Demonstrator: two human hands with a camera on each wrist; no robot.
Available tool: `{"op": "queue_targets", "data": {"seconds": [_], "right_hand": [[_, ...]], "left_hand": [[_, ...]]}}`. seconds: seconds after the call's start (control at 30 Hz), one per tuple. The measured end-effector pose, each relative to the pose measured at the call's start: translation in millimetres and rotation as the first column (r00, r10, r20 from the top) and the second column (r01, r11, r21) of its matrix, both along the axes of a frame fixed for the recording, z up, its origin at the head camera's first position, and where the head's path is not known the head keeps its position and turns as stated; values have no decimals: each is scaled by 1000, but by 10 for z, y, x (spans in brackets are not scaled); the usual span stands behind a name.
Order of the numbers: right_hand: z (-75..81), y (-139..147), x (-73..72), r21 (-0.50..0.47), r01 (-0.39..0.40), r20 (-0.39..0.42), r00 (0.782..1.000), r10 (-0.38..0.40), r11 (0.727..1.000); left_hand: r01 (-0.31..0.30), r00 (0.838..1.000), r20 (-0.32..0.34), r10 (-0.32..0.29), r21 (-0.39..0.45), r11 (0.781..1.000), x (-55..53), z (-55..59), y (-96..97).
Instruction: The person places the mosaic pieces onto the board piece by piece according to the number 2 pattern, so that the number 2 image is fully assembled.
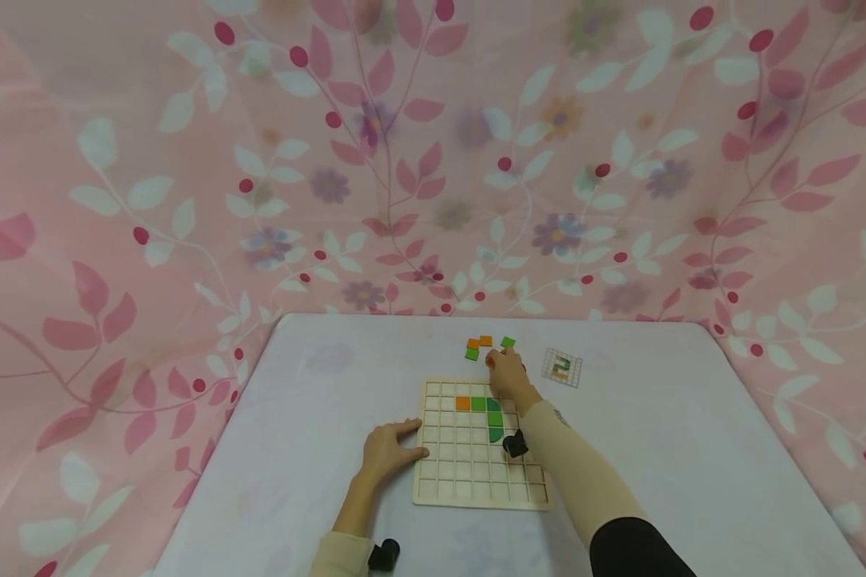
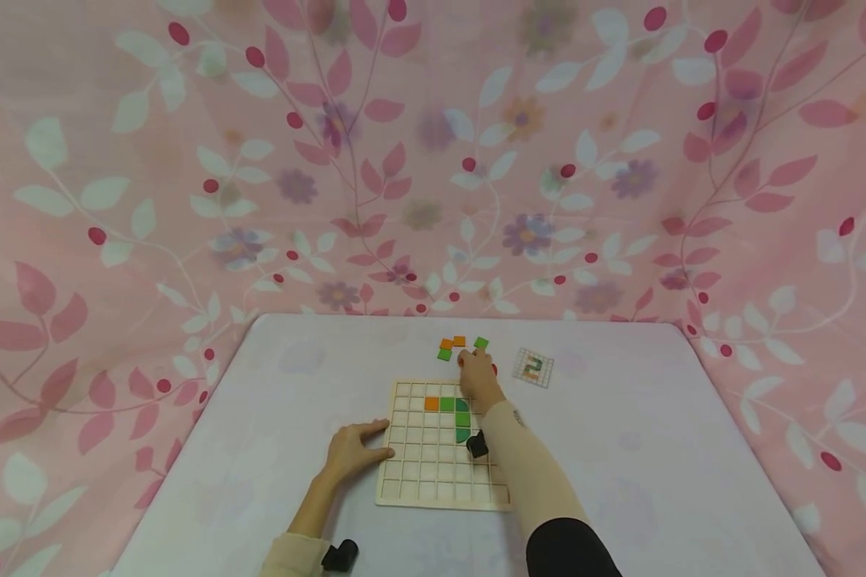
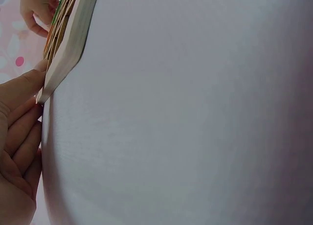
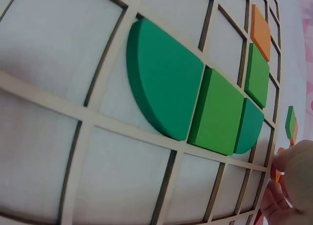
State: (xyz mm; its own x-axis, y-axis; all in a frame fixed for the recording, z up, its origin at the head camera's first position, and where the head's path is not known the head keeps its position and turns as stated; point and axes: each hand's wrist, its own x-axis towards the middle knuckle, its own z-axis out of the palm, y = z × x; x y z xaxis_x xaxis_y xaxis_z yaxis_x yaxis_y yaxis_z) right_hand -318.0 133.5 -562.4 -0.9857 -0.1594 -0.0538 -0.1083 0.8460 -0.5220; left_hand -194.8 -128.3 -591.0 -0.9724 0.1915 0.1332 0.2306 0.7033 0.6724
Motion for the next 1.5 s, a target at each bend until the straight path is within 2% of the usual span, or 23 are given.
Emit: {"op": "queue_targets", "data": {"seconds": [0.17,0.23,0.37,0.47,0.6,0.7,0.97,1.23,1.37,1.5], "right_hand": [[-75,79,-13,-110,62,-71,995,-70,992],[-91,120,-7,-160,100,-65,992,-111,982],[-141,185,24,-264,172,-51,980,-192,949],[-160,205,61,-350,206,-35,972,-232,914],[-149,204,122,-467,222,-33,963,-268,856],[-130,196,161,-513,202,-60,961,-270,834],[-59,175,316,-538,129,-68,978,-196,833],[-32,165,654,-541,1,-130,988,-85,841],[-89,147,848,-513,-69,-181,983,-29,856],[-160,128,1009,-443,-162,-259,965,48,882]], "left_hand": [[1,1000,-12,-1,1,1000,15,-1,10],[1,1000,-18,-1,-7,1000,16,-5,13],[3,1000,-16,-3,-7,1000,20,-1,23],[3,1000,-16,-3,0,1000,24,7,29],[4,1000,-13,-4,5,1000,26,12,28],[3,1000,-9,-3,3,1000,32,15,24],[-6,1000,-13,6,-12,1000,25,1,11],[-7,1000,-11,7,-20,1000,19,5,9],[-8,1000,-8,8,-14,1000,15,9,13],[-6,1000,-9,5,-21,1000,10,-2,12]]}}
